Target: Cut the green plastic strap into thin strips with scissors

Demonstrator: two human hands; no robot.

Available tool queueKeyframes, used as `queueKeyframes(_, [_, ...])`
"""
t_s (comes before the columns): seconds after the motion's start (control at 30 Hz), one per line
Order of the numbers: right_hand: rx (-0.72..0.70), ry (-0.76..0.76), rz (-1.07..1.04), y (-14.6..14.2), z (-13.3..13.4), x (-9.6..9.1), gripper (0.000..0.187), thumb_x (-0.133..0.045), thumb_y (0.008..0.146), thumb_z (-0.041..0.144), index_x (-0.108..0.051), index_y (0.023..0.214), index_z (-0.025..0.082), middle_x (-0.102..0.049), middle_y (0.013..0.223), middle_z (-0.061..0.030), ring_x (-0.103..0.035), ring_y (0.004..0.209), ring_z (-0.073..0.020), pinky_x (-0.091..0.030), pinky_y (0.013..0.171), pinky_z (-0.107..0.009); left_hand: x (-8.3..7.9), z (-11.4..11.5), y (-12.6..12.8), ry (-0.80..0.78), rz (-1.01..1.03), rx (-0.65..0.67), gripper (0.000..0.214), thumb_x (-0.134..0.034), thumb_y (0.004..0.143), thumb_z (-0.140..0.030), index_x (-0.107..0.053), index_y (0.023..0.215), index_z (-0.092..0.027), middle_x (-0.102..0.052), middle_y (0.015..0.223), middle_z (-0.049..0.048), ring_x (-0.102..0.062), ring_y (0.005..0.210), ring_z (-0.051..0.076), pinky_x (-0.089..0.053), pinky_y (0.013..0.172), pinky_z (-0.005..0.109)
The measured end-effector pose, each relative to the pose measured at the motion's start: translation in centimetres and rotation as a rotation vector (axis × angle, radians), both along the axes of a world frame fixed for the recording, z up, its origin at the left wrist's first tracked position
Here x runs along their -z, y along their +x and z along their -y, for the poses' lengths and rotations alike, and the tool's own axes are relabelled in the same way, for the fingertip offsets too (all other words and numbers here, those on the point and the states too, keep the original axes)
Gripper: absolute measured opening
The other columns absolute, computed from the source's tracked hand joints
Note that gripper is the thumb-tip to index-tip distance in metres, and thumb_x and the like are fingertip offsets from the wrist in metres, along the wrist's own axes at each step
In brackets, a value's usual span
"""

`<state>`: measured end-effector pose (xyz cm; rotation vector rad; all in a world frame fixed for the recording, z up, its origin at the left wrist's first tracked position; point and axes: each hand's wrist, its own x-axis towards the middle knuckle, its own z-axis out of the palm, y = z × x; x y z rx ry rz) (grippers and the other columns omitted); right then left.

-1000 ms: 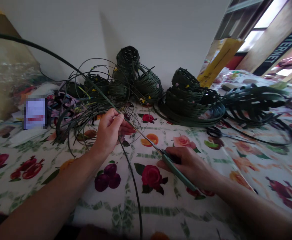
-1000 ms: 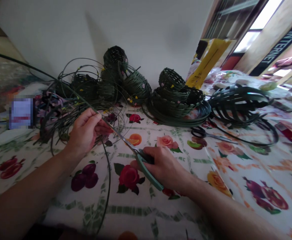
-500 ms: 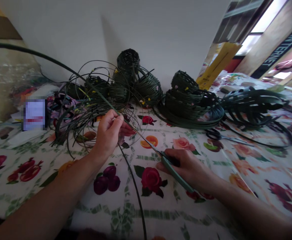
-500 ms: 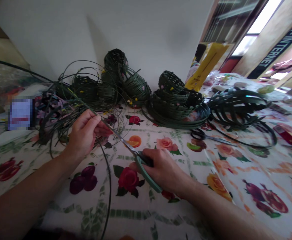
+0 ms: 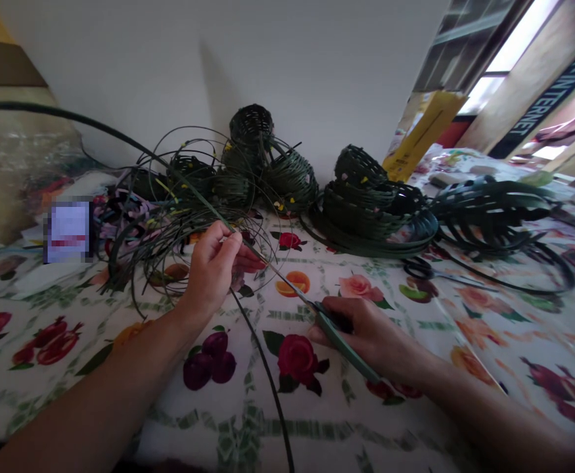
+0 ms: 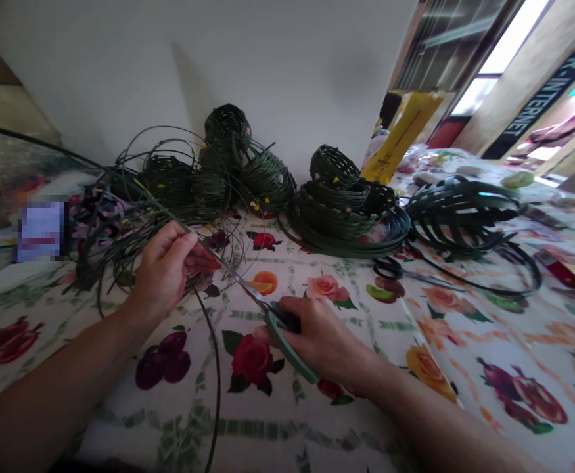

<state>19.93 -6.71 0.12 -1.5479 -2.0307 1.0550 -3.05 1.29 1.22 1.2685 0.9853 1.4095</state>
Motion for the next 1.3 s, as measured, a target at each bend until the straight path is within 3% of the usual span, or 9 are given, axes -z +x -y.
queueKeyframes(0.53, [0.022, 0.011, 0.072, 0.0, 0.0, 0.2, 0.032, -0.064, 0.084, 0.047, -0.058, 0.07, 0.019, -0.055, 0.063, 0.0028, -0.044, 0.056, -0.0124, -0.031, 0.049, -0.025, 0.2, -0.3, -0.1, -0.077, 0.029, 0.063, 0.015, -0.057, 0.083, -0.027, -0.046, 0.075, -0.022, -0.064, 0.058, -0.0045, -0.067, 0.052, 0.016, -0.055, 0.052, 0.027])
queueKeyframes(0.77, [0.044, 0.035, 0.102, 0.4, -0.4, 0.1, 0.035, -0.065, 0.082, 0.048, -0.056, 0.066, 0.018, -0.052, 0.059, 0.0026, -0.044, 0.054, -0.0127, -0.029, 0.047, -0.025, -0.5, -0.9, -0.8, -0.044, 0.008, 0.001, 0.019, -0.063, 0.082, -0.034, -0.054, 0.092, -0.021, -0.07, 0.073, -0.0002, -0.07, 0.061, 0.016, -0.055, 0.057, 0.026])
queueKeyframes(1.0, [0.066, 0.19, 0.132, 1.6, -1.5, 0.7, 0.037, -0.065, 0.082, 0.045, -0.051, 0.061, 0.019, -0.047, 0.059, 0.0032, -0.042, 0.055, -0.0128, -0.029, 0.05, -0.025, -0.1, -1.2, -0.9, -0.125, 0.07, 0.027, 0.02, -0.07, 0.075, -0.032, -0.061, 0.073, -0.015, -0.068, 0.065, 0.0013, -0.067, 0.057, 0.014, -0.054, 0.059, 0.025])
queueKeyframes(1.07, [0.114, 0.195, 0.045, 1.8, -1.8, 0.8, 0.036, -0.065, 0.082, 0.045, -0.053, 0.062, 0.018, -0.048, 0.06, 0.003, -0.043, 0.057, -0.0133, -0.03, 0.051, -0.025, 0.1, -1.0, -0.8, -0.145, 0.101, 0.091, 0.016, -0.07, 0.074, -0.03, -0.063, 0.072, -0.015, -0.067, 0.063, 0.0006, -0.065, 0.054, 0.013, -0.053, 0.056, 0.024])
queueKeyframes(1.3, [0.197, -0.054, -0.476, 1.4, -1.8, 0.3, 0.037, -0.061, 0.085, 0.053, -0.061, 0.078, 0.017, -0.056, 0.061, 0.001, -0.047, 0.054, -0.0123, -0.031, 0.047, -0.023, 1.1, 0.8, 0.8, -0.242, 0.044, 0.391, 0.017, -0.066, 0.078, -0.03, -0.063, 0.068, -0.015, -0.067, 0.064, 0.0015, -0.063, 0.05, 0.013, -0.05, 0.05, 0.023])
